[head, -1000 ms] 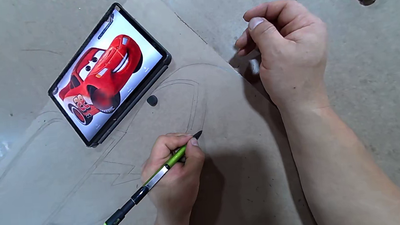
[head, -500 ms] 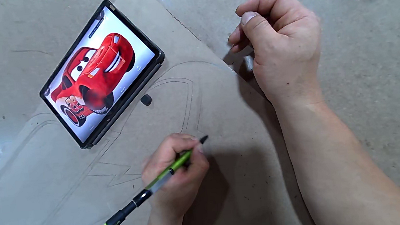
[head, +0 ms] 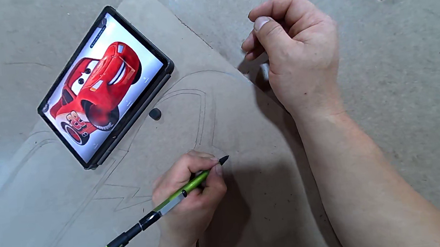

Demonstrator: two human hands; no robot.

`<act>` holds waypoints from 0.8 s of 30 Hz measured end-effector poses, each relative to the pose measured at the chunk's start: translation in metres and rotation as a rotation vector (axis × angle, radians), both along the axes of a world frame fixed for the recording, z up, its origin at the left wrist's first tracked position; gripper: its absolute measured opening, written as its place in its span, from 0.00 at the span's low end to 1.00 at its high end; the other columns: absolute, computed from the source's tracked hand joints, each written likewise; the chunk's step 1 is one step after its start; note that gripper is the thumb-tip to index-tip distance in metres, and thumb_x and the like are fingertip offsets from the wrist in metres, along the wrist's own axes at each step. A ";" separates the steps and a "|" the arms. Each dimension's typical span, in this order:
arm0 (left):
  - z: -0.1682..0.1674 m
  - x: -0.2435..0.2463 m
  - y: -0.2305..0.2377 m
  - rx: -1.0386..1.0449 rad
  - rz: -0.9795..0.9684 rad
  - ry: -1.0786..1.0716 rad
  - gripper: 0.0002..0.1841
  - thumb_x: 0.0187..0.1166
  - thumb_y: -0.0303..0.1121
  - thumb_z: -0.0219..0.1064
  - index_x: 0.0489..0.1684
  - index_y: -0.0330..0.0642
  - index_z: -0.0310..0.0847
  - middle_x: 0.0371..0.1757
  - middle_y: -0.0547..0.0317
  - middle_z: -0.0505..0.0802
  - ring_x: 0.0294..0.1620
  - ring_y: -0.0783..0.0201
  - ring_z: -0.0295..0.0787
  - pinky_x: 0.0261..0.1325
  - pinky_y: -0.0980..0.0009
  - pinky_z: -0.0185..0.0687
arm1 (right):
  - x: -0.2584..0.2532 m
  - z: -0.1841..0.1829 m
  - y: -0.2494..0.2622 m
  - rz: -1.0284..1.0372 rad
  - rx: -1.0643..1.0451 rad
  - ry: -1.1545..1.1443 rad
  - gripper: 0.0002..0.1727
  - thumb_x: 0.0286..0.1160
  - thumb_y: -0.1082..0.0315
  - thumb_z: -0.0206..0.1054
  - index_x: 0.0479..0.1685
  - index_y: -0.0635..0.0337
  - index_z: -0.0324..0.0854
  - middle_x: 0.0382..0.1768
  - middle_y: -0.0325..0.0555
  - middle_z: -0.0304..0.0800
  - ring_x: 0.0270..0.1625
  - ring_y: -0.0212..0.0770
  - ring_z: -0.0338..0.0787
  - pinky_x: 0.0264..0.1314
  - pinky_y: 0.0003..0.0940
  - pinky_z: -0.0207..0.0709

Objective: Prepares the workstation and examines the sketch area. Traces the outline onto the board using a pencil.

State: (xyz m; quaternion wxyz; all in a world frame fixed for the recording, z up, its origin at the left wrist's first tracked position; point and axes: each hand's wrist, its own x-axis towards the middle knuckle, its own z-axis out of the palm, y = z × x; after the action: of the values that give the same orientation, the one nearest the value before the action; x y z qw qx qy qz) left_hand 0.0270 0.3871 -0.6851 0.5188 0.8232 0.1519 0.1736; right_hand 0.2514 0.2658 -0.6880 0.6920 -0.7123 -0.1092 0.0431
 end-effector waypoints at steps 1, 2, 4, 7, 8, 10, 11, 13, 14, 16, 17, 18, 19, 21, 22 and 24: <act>0.001 0.000 0.000 -0.046 0.032 -0.003 0.03 0.68 0.32 0.76 0.34 0.48 0.89 0.33 0.63 0.94 0.27 0.69 0.90 0.25 0.77 0.86 | 0.000 0.000 0.000 0.003 -0.005 -0.001 0.09 0.87 0.70 0.60 0.52 0.60 0.86 0.32 0.38 0.94 0.34 0.34 0.96 0.38 0.30 0.94; 0.001 -0.001 0.001 -0.094 0.058 -0.018 0.04 0.69 0.33 0.77 0.35 0.47 0.90 0.33 0.60 0.94 0.25 0.68 0.89 0.24 0.76 0.86 | 0.000 0.001 0.000 0.004 -0.011 -0.003 0.09 0.87 0.70 0.59 0.52 0.60 0.86 0.32 0.37 0.94 0.34 0.34 0.96 0.38 0.30 0.93; 0.000 -0.002 0.001 -0.140 0.086 -0.042 0.07 0.72 0.35 0.78 0.38 0.43 0.90 0.32 0.57 0.93 0.23 0.65 0.88 0.22 0.74 0.86 | 0.000 0.001 0.000 0.003 -0.015 -0.006 0.09 0.87 0.70 0.60 0.52 0.59 0.86 0.32 0.37 0.95 0.34 0.34 0.95 0.37 0.30 0.93; 0.004 0.003 0.001 -0.229 0.109 -0.057 0.11 0.78 0.39 0.76 0.41 0.39 0.90 0.28 0.54 0.91 0.21 0.65 0.86 0.22 0.74 0.85 | -0.001 0.002 0.000 0.000 -0.024 0.006 0.09 0.87 0.69 0.60 0.52 0.57 0.86 0.33 0.36 0.95 0.34 0.32 0.95 0.37 0.28 0.93; 0.006 0.006 0.001 -0.257 0.126 -0.047 0.13 0.80 0.41 0.74 0.42 0.39 0.90 0.26 0.53 0.90 0.20 0.65 0.85 0.21 0.74 0.84 | -0.001 0.002 0.000 -0.003 -0.022 0.010 0.09 0.87 0.68 0.60 0.52 0.57 0.86 0.33 0.36 0.95 0.34 0.32 0.95 0.37 0.28 0.93; 0.010 0.016 0.000 -0.288 0.135 0.000 0.14 0.84 0.43 0.70 0.46 0.40 0.88 0.27 0.52 0.89 0.21 0.63 0.84 0.23 0.72 0.84 | -0.001 0.002 -0.002 -0.005 -0.029 0.015 0.09 0.88 0.67 0.61 0.52 0.56 0.87 0.33 0.34 0.95 0.35 0.31 0.95 0.38 0.28 0.93; 0.013 0.022 -0.001 -0.297 0.130 0.022 0.12 0.84 0.42 0.69 0.49 0.41 0.88 0.28 0.52 0.88 0.22 0.62 0.84 0.24 0.70 0.84 | -0.001 0.002 -0.004 0.005 -0.034 0.017 0.09 0.88 0.67 0.61 0.53 0.55 0.87 0.34 0.34 0.95 0.36 0.31 0.95 0.39 0.29 0.93; 0.020 0.036 -0.001 -0.280 0.097 0.031 0.09 0.84 0.35 0.68 0.54 0.43 0.88 0.31 0.51 0.89 0.24 0.60 0.84 0.27 0.66 0.85 | -0.001 0.003 -0.005 0.036 -0.036 0.019 0.10 0.89 0.66 0.60 0.56 0.55 0.86 0.36 0.34 0.95 0.38 0.32 0.95 0.42 0.31 0.93; 0.023 0.045 0.000 -0.264 0.072 0.016 0.10 0.84 0.32 0.68 0.56 0.41 0.88 0.34 0.51 0.89 0.26 0.60 0.84 0.28 0.66 0.86 | -0.001 0.003 -0.004 0.044 -0.029 0.017 0.11 0.89 0.65 0.60 0.56 0.55 0.86 0.37 0.35 0.95 0.38 0.32 0.95 0.43 0.31 0.93; 0.025 0.062 0.001 -0.233 0.062 -0.014 0.11 0.84 0.29 0.67 0.58 0.40 0.89 0.41 0.52 0.91 0.31 0.61 0.87 0.32 0.67 0.88 | -0.003 0.003 -0.004 0.033 -0.019 0.019 0.10 0.89 0.65 0.61 0.56 0.55 0.86 0.36 0.35 0.95 0.37 0.32 0.95 0.42 0.29 0.92; 0.022 0.068 0.001 -0.213 0.066 -0.019 0.12 0.85 0.30 0.67 0.61 0.41 0.89 0.45 0.53 0.91 0.34 0.61 0.88 0.34 0.67 0.90 | -0.003 0.004 -0.003 0.022 -0.012 0.025 0.10 0.88 0.65 0.61 0.56 0.55 0.86 0.35 0.35 0.95 0.36 0.31 0.95 0.41 0.29 0.92; 0.018 0.071 0.001 -0.191 0.069 -0.025 0.13 0.86 0.32 0.66 0.63 0.41 0.88 0.48 0.54 0.91 0.36 0.61 0.89 0.36 0.67 0.91 | -0.004 0.004 -0.003 0.009 -0.003 0.030 0.10 0.88 0.66 0.61 0.55 0.55 0.86 0.35 0.35 0.95 0.36 0.32 0.95 0.40 0.28 0.92; 0.014 0.072 0.000 -0.170 0.070 -0.035 0.14 0.87 0.33 0.64 0.65 0.41 0.88 0.49 0.54 0.92 0.37 0.61 0.90 0.37 0.67 0.92 | -0.004 0.005 -0.003 -0.002 0.004 0.033 0.09 0.88 0.66 0.62 0.55 0.56 0.86 0.34 0.35 0.94 0.35 0.32 0.94 0.39 0.28 0.92; 0.009 0.069 -0.002 -0.155 0.051 -0.083 0.16 0.89 0.33 0.58 0.65 0.37 0.87 0.50 0.51 0.93 0.40 0.59 0.92 0.42 0.63 0.95 | -0.004 0.005 -0.003 -0.015 0.005 0.040 0.09 0.87 0.66 0.62 0.54 0.56 0.86 0.33 0.35 0.94 0.35 0.32 0.95 0.39 0.28 0.92; 0.008 0.068 -0.002 -0.154 0.051 -0.101 0.17 0.89 0.33 0.56 0.64 0.36 0.87 0.50 0.50 0.93 0.41 0.58 0.93 0.43 0.62 0.95 | -0.005 0.005 -0.003 -0.018 0.006 0.044 0.09 0.88 0.66 0.62 0.53 0.56 0.86 0.33 0.35 0.94 0.35 0.32 0.95 0.40 0.28 0.92; 0.007 0.068 -0.003 -0.154 0.074 -0.122 0.16 0.89 0.31 0.57 0.62 0.35 0.88 0.48 0.50 0.94 0.40 0.58 0.93 0.43 0.62 0.95 | -0.005 0.005 -0.002 -0.017 0.007 0.043 0.09 0.88 0.66 0.62 0.54 0.56 0.86 0.33 0.35 0.94 0.35 0.32 0.95 0.40 0.28 0.92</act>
State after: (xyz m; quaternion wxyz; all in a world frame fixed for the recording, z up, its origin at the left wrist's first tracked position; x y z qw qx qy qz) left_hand 0.0950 0.3840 -0.6781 0.5822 0.7625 0.1635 0.2302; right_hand 0.2469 0.2634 -0.6830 0.6969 -0.7098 -0.0882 0.0522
